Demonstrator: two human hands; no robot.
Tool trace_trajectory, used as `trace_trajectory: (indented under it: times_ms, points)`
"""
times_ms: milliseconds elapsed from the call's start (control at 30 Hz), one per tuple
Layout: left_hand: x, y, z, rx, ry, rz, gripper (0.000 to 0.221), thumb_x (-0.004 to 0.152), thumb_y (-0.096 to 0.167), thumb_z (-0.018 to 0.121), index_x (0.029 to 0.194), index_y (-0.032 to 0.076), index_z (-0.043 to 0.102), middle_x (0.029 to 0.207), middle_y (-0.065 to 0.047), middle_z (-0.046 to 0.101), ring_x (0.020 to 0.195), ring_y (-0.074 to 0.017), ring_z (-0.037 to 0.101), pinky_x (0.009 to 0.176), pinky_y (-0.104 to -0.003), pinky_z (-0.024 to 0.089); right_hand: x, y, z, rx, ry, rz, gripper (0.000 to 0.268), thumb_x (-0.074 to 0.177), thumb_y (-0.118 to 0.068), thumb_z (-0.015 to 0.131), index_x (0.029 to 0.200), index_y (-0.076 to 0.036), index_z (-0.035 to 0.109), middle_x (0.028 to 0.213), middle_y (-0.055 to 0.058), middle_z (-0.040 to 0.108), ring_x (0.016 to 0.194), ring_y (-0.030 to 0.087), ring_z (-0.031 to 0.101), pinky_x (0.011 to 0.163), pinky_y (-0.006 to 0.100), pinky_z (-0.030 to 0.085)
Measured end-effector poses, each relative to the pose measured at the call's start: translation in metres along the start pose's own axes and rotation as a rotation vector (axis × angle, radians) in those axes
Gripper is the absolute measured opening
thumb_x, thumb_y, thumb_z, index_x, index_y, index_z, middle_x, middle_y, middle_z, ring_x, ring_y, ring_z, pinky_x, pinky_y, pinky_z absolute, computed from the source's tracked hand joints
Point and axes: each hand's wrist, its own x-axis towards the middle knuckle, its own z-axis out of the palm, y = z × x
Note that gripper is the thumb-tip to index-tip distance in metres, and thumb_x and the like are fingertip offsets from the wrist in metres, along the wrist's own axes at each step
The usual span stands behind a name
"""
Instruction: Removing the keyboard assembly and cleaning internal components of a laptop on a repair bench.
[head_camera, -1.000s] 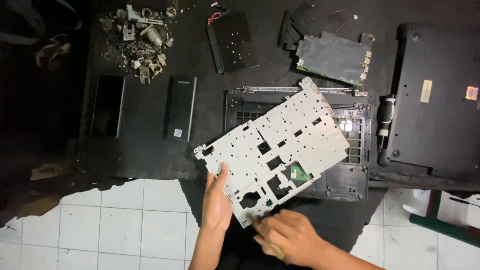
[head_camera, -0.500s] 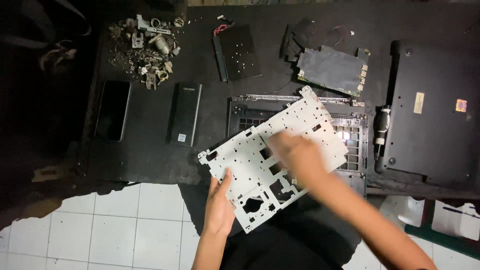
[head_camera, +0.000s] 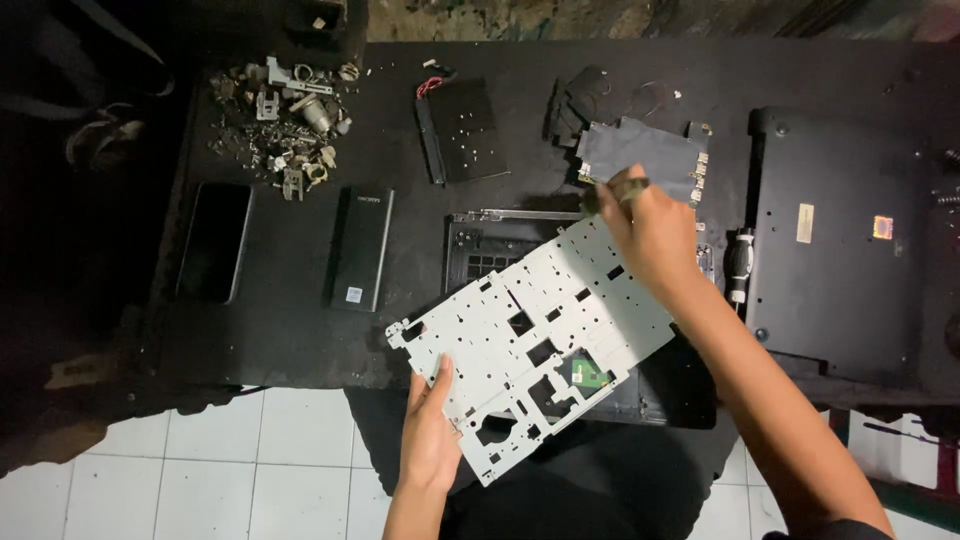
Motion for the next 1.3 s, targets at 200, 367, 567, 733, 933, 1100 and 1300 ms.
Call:
trace_trajectory:
  times_ms: [200, 367, 567, 733, 933, 1100, 1300]
  points:
    - [0.004, -0.003, 0.003, -0.03, 0.057, 0.004, 0.109, 0.077, 0.047, 0.066, 0.165, 0.03, 0.004, 0.173, 0.004, 0.024, 0.161, -0.0157, 0.012, 0.13, -0.049, 0.008, -0.047, 0.015, -0.013, -0.056, 0.126, -0.164, 0.028, 0.112, -0.029, 0.055, 0.097, -0.011, 0.07, 0.097, -0.007, 0.069, 0.051, 0.022, 0.052, 0.042, 0.038, 0.035]
    - [0.011, -0.005, 0.001, -0.055, 0.054, 0.008, 0.11, 0.076, 0.045, 0.066, 0.165, 0.029, 0.003, 0.173, 0.002, 0.023, 0.161, -0.0183, 0.016, 0.13, -0.05, 0.011, -0.093, 0.059, -0.012, -0.078, 0.126, 0.019, 0.027, 0.111, -0.029, 0.054, 0.112, -0.003, 0.063, 0.073, 0.013, 0.069, 0.05, 0.034, 0.059, 0.046, 0.045, 0.04]
    - [-0.005, -0.001, 0.004, -0.075, -0.072, 0.17, 0.093, 0.076, 0.013, 0.073, 0.16, 0.018, 0.036, 0.162, -0.004, 0.052, 0.151, -0.0194, 0.044, 0.127, -0.04, 0.026, -0.044, 0.005, -0.016, -0.094, 0.064, 0.014, 0.032, 0.116, -0.033, 0.052, 0.098, -0.008, 0.061, 0.071, 0.003, 0.066, 0.055, 0.021, 0.064, 0.046, 0.04, 0.046]
    - [0.017, -0.014, -0.006, -0.002, -0.081, 0.13, 0.121, 0.07, 0.021, 0.08, 0.164, 0.021, 0.003, 0.171, -0.003, 0.027, 0.156, -0.0202, 0.031, 0.127, -0.046, 0.017, -0.07, -0.095, 0.066, 0.052, -0.121, -0.34, 0.019, 0.093, -0.002, 0.064, 0.106, -0.014, 0.058, 0.08, 0.001, 0.062, 0.056, 0.014, 0.06, 0.041, 0.029, 0.049]
    - [0.041, -0.031, -0.019, -0.028, -0.115, 0.209, 0.103, 0.072, 0.013, 0.073, 0.159, 0.019, 0.018, 0.165, -0.001, 0.034, 0.153, -0.0175, 0.034, 0.126, -0.046, 0.017, -0.107, -0.201, 0.082, 0.45, 0.006, -0.771, 0.021, 0.106, -0.03, 0.049, 0.093, -0.015, 0.053, 0.068, -0.001, 0.053, 0.054, 0.025, 0.062, 0.052, 0.035, 0.052]
    - [0.046, -0.03, -0.017, -0.123, -0.217, 0.323, 0.079, 0.077, -0.002, 0.061, 0.152, 0.017, 0.043, 0.153, -0.001, 0.054, 0.145, -0.0164, 0.046, 0.123, -0.042, 0.025, -0.079, -0.151, 0.072, 0.358, 0.004, -0.64, 0.02, 0.103, -0.033, 0.058, 0.098, -0.014, 0.063, 0.078, 0.001, 0.057, 0.067, 0.021, 0.059, 0.052, 0.038, 0.045]
    - [0.029, -0.017, -0.012, -0.145, -0.081, 0.057, 0.104, 0.08, 0.057, 0.055, 0.165, 0.027, 0.001, 0.168, 0.0, 0.04, 0.153, -0.0219, 0.041, 0.125, -0.049, 0.027, -0.151, -0.103, 0.037, 0.011, -0.004, -0.633, 0.025, 0.104, -0.032, 0.063, 0.09, -0.018, 0.048, 0.059, -0.004, 0.051, 0.046, 0.015, 0.051, 0.04, 0.035, 0.042]
